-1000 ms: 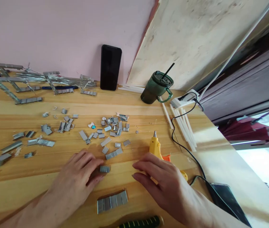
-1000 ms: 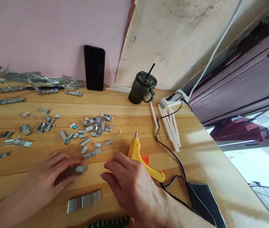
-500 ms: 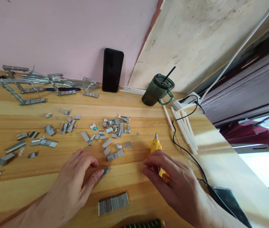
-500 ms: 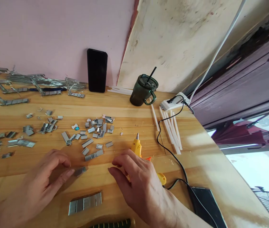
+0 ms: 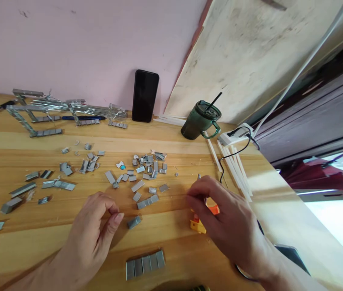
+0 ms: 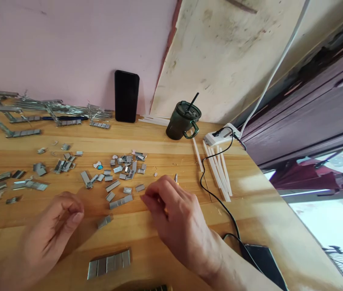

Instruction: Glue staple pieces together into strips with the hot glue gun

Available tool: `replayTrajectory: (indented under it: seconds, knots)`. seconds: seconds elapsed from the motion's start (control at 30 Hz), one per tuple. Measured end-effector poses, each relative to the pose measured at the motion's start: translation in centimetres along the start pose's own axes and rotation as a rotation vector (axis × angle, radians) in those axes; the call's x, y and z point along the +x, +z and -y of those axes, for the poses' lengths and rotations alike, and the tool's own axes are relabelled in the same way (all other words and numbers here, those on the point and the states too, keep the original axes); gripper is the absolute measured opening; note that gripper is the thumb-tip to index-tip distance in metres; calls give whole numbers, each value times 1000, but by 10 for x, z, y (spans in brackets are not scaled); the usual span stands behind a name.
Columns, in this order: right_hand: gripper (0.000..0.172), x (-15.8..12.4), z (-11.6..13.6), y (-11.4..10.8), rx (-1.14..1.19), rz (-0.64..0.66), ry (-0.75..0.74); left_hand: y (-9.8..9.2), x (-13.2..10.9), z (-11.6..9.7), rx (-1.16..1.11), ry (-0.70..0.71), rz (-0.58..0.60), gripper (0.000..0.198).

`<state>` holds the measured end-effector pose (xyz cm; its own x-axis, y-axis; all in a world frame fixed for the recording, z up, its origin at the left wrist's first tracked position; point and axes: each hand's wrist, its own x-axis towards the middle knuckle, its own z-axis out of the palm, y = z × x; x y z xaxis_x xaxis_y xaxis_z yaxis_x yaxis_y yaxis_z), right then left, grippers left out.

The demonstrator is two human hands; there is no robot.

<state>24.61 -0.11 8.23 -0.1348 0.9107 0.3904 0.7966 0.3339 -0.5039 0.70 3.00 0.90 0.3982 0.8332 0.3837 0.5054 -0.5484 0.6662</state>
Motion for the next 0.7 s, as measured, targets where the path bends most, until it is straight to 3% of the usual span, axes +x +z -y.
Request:
replayTrajectory:
  seconds: [0.13,0.27,0.4,0.57,0.7]
  knots:
    - [22,14,-3,0,-40,-22,-12,1,-2,4,21,18,-7,15]
    - [38,27,-11,8,-144,64,-17,-3,3,0,41,78,-21,23]
    - [9,43,-23,16,-326,235,138,-4,5,-1,32,110,-5,37]
    - [23,61,-42,21,-491,442,190,-2,-1,11,-16,71,69,35]
    - [21,65,-48,30,-510,530,165,2,-5,20,-18,40,8,21]
